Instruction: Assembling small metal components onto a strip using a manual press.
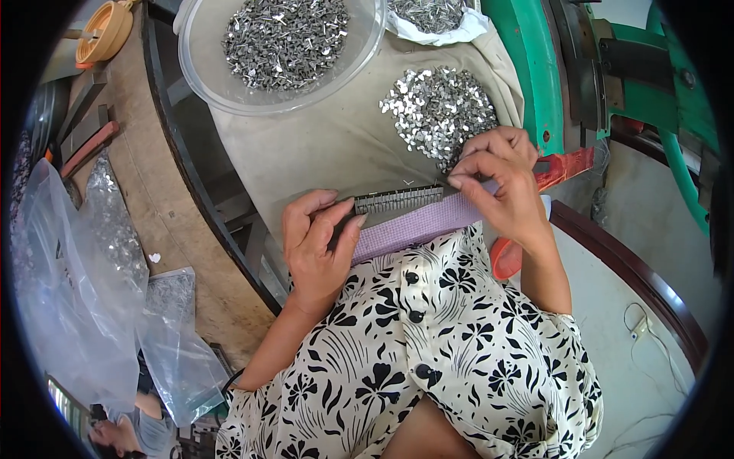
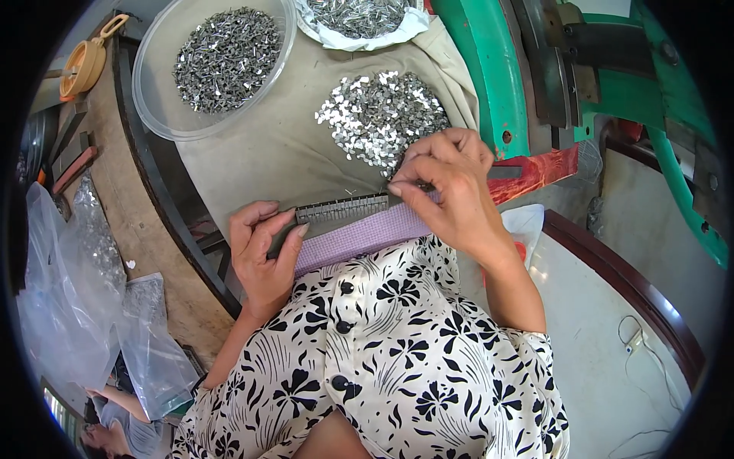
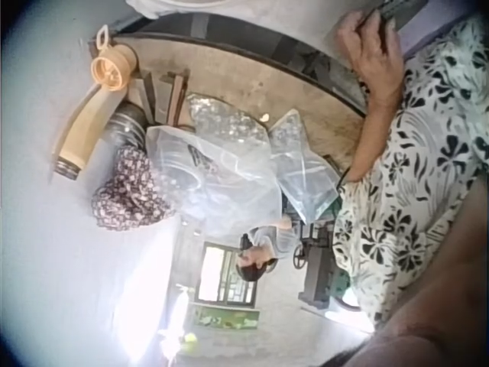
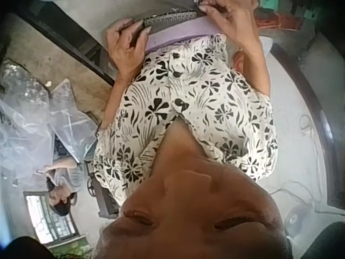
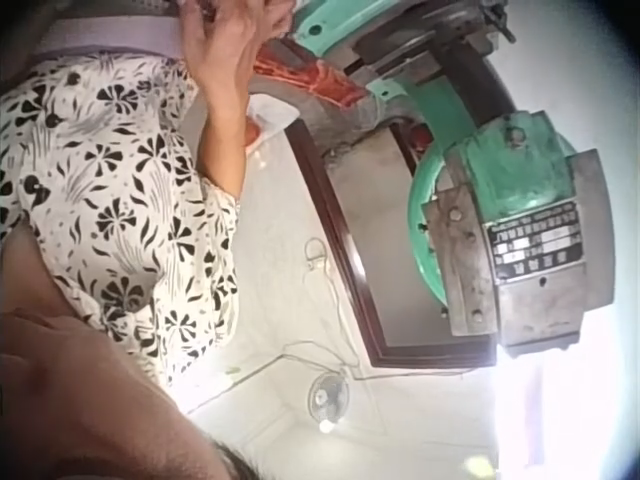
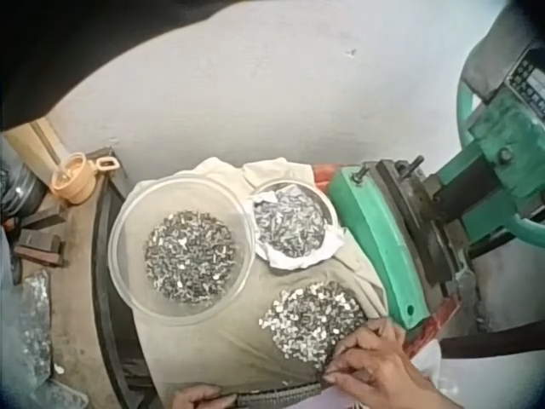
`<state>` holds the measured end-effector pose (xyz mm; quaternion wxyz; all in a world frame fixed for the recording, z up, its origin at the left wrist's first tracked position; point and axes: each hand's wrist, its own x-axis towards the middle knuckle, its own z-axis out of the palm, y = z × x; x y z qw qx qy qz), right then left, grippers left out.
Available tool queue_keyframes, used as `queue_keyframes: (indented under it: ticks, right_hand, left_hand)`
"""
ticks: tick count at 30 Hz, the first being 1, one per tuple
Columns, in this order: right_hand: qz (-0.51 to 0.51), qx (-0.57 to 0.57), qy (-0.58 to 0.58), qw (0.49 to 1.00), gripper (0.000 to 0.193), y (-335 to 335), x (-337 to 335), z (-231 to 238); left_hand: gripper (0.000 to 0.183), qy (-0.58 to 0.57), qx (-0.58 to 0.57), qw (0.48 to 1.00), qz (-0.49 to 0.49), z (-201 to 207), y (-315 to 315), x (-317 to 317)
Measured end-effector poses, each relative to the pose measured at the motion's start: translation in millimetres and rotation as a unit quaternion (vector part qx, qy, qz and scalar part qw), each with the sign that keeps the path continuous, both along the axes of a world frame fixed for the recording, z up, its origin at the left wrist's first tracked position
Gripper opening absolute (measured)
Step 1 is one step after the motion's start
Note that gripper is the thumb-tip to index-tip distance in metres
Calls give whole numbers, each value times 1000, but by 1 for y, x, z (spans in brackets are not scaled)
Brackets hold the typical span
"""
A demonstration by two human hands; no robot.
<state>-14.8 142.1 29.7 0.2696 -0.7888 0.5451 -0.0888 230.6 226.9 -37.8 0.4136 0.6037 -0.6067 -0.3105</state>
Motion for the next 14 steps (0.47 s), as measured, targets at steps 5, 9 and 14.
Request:
queue_keyframes:
  ticks: [5, 9, 14]
  right_hand:
    - [-30, -95, -33, 995, 8, -23, -1, 4]
    - [-50, -192, -56, 978, 10, -56, 9, 7]
    - [-36, -296, -64, 952, 15, -94, 14, 0]
  left_hand:
    - [27, -2, 2, 1000, -4, 1, 0, 0]
    - [27, 1, 13, 1000, -8, 2, 0, 1]
    - [26, 15, 23, 1000, -6, -1, 3, 0]
